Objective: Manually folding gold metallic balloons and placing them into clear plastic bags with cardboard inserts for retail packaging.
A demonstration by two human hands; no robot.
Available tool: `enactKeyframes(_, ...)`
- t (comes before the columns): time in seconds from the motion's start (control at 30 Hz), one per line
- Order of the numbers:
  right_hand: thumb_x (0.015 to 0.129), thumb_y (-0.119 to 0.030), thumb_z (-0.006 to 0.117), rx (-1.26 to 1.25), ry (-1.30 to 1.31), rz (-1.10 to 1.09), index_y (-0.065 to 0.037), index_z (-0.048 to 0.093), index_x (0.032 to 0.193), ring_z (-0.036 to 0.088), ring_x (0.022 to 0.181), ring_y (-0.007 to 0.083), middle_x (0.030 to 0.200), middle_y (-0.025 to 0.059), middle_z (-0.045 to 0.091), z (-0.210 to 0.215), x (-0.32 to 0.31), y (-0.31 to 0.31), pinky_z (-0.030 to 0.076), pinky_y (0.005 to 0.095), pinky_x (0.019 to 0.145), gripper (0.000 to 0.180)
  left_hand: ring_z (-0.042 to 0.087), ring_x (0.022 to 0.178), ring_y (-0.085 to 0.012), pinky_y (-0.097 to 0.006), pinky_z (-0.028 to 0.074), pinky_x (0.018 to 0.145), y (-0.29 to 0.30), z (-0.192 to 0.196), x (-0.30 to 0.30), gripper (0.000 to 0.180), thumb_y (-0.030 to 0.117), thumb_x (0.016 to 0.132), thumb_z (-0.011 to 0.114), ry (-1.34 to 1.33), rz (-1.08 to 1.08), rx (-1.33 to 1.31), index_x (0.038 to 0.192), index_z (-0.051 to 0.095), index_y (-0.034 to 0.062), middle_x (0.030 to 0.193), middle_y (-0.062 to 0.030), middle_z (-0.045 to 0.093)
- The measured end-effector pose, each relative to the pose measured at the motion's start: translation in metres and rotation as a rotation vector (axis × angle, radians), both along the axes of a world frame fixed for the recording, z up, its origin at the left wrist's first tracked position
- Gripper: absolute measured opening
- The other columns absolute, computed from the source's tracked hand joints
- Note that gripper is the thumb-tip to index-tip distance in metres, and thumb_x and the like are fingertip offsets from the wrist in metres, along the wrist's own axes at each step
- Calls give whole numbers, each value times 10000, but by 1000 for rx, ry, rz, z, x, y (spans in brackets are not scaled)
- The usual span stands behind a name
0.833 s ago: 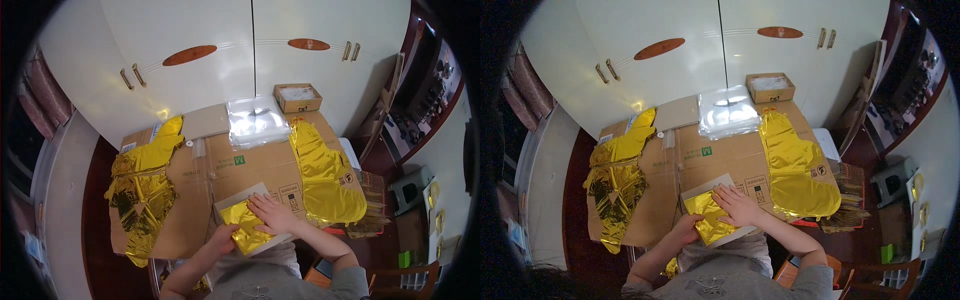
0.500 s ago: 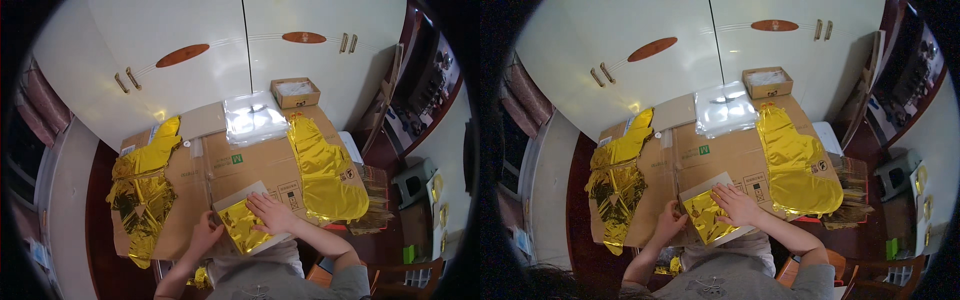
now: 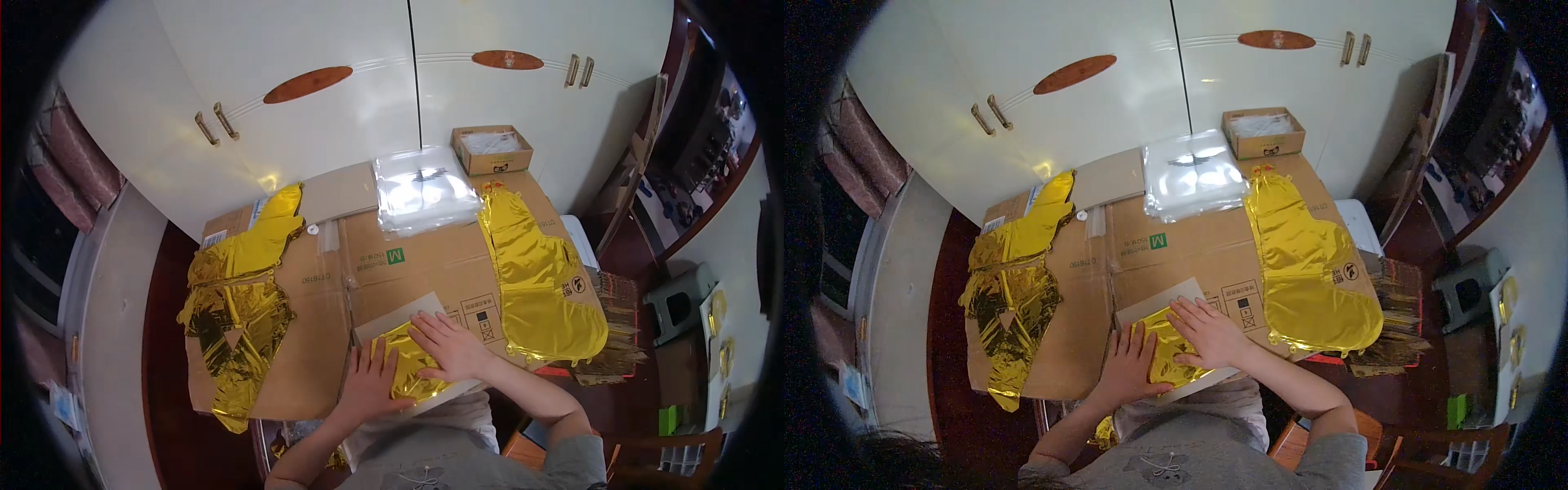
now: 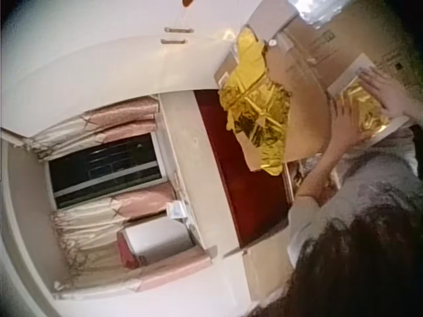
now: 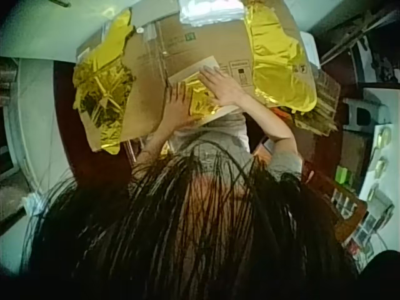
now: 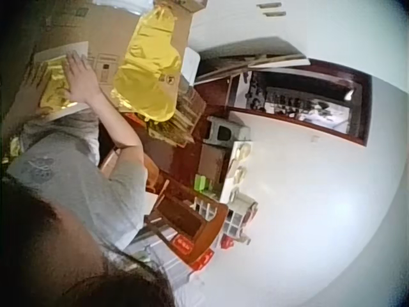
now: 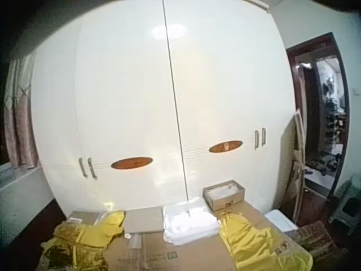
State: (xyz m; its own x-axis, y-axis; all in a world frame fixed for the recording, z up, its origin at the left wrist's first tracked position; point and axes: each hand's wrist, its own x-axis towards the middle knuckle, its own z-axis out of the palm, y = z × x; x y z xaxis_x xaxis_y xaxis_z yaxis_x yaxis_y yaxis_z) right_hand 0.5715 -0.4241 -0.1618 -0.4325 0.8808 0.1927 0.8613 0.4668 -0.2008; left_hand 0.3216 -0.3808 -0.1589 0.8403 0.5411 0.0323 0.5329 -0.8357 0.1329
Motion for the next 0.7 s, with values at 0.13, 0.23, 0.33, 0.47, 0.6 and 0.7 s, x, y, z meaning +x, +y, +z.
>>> enactKeyframes(0.13,887,-637,479,2,-16,-6,16,407,1412,307,1416,346,1500,225,350,2,-1,0,235,477,1159,841,200,1408,-515,-682,157,1098,3,0,0,1120,802,684,581,40,-15,3,1412,400,-30,1491,-307,293)
enactKeyframes(0.23,894,-652,450,-20,-32,-12,13,416,1416,280,1429,331,1512,211,341,4,-1,0,219,462,1163,847,187,1417,-504,-687,154,1095,4,2,-1,1128,809,682,575,51,-18,-5,1423,390,-22,1502,-302,278)
enactKeyframes(0.33,868,-684,464,-12,-39,-10,10,430,1408,286,1424,340,1510,219,340,6,-2,0,219,465,1161,881,180,1423,-495,-680,148,1101,4,3,-2,1161,818,659,589,88,-12,-1,1445,366,-5,1514,-297,259)
enactKeyframes(0.47,787,-743,516,-12,-13,50,0,444,1401,287,1421,354,1507,232,334,5,3,1,215,479,1161,966,179,1425,-490,-675,138,1108,8,14,-1,1228,831,599,626,136,-24,-58,1465,336,9,1528,-289,238)
enactKeyframes(0.6,710,-777,570,-36,11,104,-12,448,1401,277,1425,361,1512,234,324,7,11,4,210,498,1161,1038,177,1426,-488,-670,134,1114,10,13,-2,1258,826,571,653,127,-26,-78,1471,325,10,1531,-288,231)
enactKeyframes(0.7,681,-786,591,-40,4,125,-17,454,1397,271,1427,362,1514,231,323,7,13,4,206,508,1161,1060,180,1425,-486,-667,136,1116,11,14,-4,1261,825,567,657,111,-45,-87,1471,327,10,1528,-293,233)
